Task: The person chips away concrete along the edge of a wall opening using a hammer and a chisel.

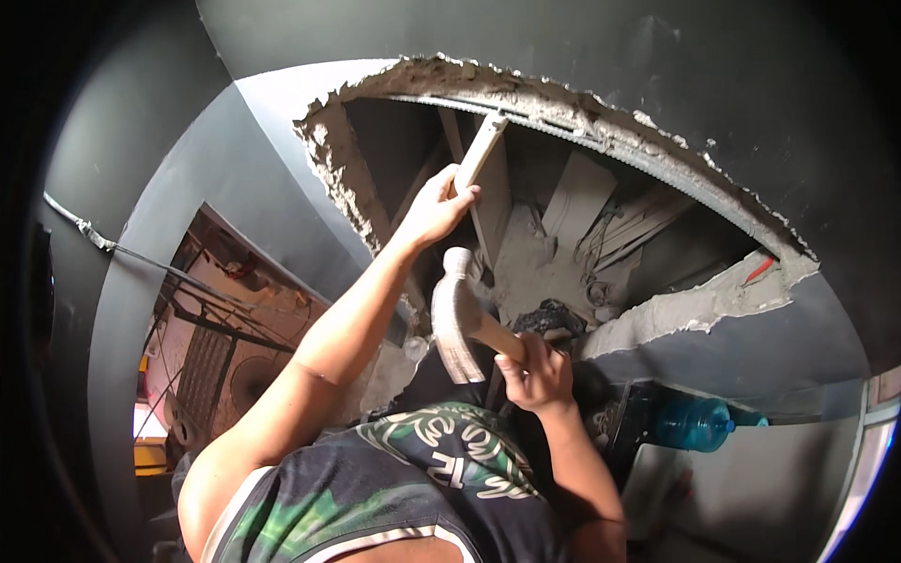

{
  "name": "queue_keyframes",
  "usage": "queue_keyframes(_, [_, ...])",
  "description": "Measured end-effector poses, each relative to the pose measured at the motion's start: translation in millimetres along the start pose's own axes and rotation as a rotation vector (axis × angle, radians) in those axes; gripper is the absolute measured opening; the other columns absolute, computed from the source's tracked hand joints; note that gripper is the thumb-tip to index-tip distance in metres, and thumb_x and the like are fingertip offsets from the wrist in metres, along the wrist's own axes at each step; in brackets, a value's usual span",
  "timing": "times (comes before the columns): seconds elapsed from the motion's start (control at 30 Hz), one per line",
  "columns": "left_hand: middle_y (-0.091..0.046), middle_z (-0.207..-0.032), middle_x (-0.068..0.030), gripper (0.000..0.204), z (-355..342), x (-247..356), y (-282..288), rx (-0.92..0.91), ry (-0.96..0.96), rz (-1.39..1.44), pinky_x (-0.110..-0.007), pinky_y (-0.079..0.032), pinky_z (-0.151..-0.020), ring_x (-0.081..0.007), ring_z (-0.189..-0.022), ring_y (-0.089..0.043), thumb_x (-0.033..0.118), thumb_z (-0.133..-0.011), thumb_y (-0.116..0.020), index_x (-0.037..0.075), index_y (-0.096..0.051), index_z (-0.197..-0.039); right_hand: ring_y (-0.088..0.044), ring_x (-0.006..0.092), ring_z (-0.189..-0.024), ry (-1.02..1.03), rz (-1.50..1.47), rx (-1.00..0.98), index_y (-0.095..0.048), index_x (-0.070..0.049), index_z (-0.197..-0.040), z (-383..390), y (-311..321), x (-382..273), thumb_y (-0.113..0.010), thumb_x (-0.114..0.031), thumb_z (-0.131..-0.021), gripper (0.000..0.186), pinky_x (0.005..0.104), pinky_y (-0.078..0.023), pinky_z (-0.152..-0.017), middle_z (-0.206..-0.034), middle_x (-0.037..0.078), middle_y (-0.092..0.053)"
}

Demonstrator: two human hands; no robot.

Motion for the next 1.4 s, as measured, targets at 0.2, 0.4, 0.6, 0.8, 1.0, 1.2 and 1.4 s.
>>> queue_keyframes(0.2, [-0.062,-0.084,-0.0128,0.034,-0.4,47.9,21.9,0.099,-0.056,-0.305,-0.037,-0.048,-0.074,-0.0249,-0.078,-0.060,0.034,-0.098,-0.062,0.003,-0.057,-0.111,-0.059,0.0512,-0.065,-0.515,0.001,0.010,-0.058,0.003,-0.093,129.4,-4.0,36.3,-0.057,-0.037,-0.099,0.040,0.0537,-0.044,-0.055,-0.069,0.025,-0.057])
queue_keyframes(0.4, [-0.050,-0.064,-0.0002,0.032,-20.6,34.6,18.0,0.053,0.324,0.087,-0.030,-0.037,-0.046,-0.0120,-0.051,-0.047,0.032,-0.097,-0.065,0.009,-0.056,-0.078,-0.052,0.0421,-0.054,-0.833,-0.056,0.081,-0.050,0.001,-0.082,210.3,7.4,45.4,-0.054,-0.033,-0.102,0.039,0.0481,-0.037,-0.052,-0.060,0.021,-0.050])
queue_keyframes(0.6, [-0.035,-0.056,0.0106,0.035,-4.1,53.5,-27.3,-0.137,0.657,0.879,-0.026,-0.019,-0.039,-0.0047,-0.043,-0.031,0.027,-0.093,-0.072,0.019,-0.050,-0.067,-0.045,0.0086,-0.054,-1.064,-0.285,0.237,-0.054,-0.004,-0.085,269.2,5.4,32.7,-0.049,-0.034,-0.106,0.037,0.0267,-0.036,-0.049,-0.066,-0.001,-0.048])
queue_keyframes(0.8, [-0.048,-0.058,0.0069,0.035,47.0,49.3,-70.6,-0.299,0.235,-0.004,-0.026,-0.029,-0.045,-0.0040,-0.049,-0.039,0.034,-0.088,-0.080,0.007,-0.064,-0.072,-0.042,0.0066,-0.058,-1.211,-0.253,0.322,-0.056,-0.004,-0.084,281.9,16.8,16.9,-0.049,-0.036,-0.106,0.040,0.0250,-0.036,-0.054,-0.066,-0.001,-0.046])
queue_keyframes(1.0, [-0.063,-0.074,-0.0007,0.037,122.2,-79.0,-57.4,-0.228,0.419,-0.055,-0.030,-0.046,-0.066,-0.0098,-0.071,-0.057,0.039,-0.097,-0.063,0.005,-0.077,-0.098,-0.045,0.0208,-0.058,-1.194,0.016,0.134,-0.053,0.004,-0.078,294.7,24.1,24.2,-0.064,-0.036,-0.097,0.046,0.0404,-0.041,-0.056,-0.063,0.011,-0.051])
queue_keyframes(1.2, [-0.059,-0.139,-0.0132,0.061,183.0,-176.6,-82.9,-0.514,0.387,-0.264,-0.052,-0.035,-0.110,-0.0316,-0.129,-0.054,0.049,-0.100,-0.031,0.021,-0.047,-0.151,-0.046,0.0093,-0.063,-1.362,-0.248,-0.033,-0.055,-0.002,-0.074,331.2,-6.1,45.7,-0.076,-0.032,-0.088,0.039,0.0327,-0.040,-0.055,-0.066,-0.001,-0.052])
queue_keyframes(1.4, [-0.027,-0.164,-0.0106,0.069,209.4,-145.6,-97.1,-0.369,0.454,-0.612,-0.068,-0.008,-0.118,-0.0441,-0.152,-0.014,0.061,-0.097,-0.031,0.028,-0.034,-0.157,-0.055,0.0133,-0.059,-1.634,-0.718,-0.183,-0.062,-0.003,-0.075,349.3,-24.4,50.3,-0.072,-0.033,-0.091,0.035,0.0334,-0.044,-0.054,-0.066,0.003,-0.060])
Point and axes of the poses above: each hand's wrist, its own z-axis away from the middle knuckle, its own y-axis out of the back of the hand, x = y × z, the point moved 1 cm from there along -z, towards the middle knuckle
